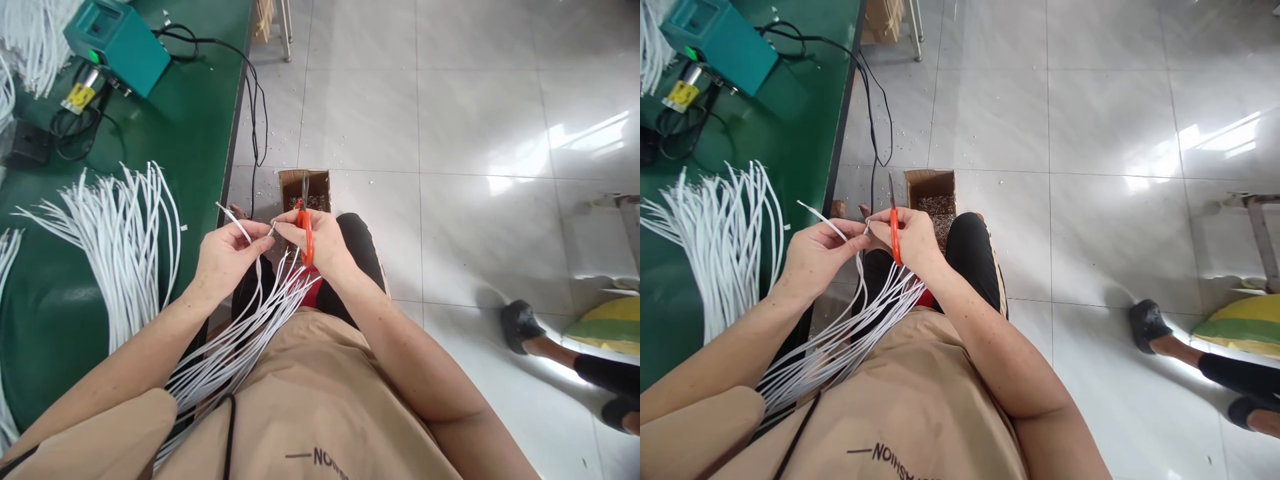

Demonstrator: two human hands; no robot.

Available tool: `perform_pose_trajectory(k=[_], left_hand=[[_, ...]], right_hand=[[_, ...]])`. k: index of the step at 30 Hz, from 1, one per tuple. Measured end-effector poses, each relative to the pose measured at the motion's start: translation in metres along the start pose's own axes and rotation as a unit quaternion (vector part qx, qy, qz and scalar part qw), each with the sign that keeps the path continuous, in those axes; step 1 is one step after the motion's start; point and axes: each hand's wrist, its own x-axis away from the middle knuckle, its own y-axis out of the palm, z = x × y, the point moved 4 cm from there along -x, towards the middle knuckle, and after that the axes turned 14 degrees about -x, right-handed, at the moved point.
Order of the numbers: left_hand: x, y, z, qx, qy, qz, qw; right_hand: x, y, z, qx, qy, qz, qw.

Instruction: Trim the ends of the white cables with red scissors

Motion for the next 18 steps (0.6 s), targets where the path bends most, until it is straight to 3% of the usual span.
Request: perform_pose_trajectory(k=[3, 5, 10, 13, 15, 18], left_hand=[[0.000, 0.002, 0.001, 0.032, 0.002, -0.006, 0.999], [-0.001, 0.005, 0.001, 0.107, -0.001, -0.028, 0.994], [-0.001, 0.018, 0.002, 0.316, -0.068, -0.161, 0.933], [0.003, 0.022, 0.004, 0.351, -0.081, -0.218, 0.907], [0.004, 0.021, 0.004, 0.318, -0.077, -0.210, 0.921], [0.002, 0.018, 0.000, 0.230, -0.064, -0.152, 0.959]], right_hand=[[0.002, 0.000, 0.005, -0.039, 0.011, 0.005, 0.999], [0.002, 0.001, 0.009, -0.075, 0.013, 0.000, 0.997], [0.001, 0.012, 0.019, -0.164, 0.038, -0.062, 0.984], [-0.005, 0.002, 0.022, -0.096, 0.024, -0.016, 0.995], [-0.010, -0.012, 0.021, -0.006, -0.006, 0.050, 0.999], [-0.012, -0.027, 0.009, 0.097, -0.102, 0.113, 0.984]])
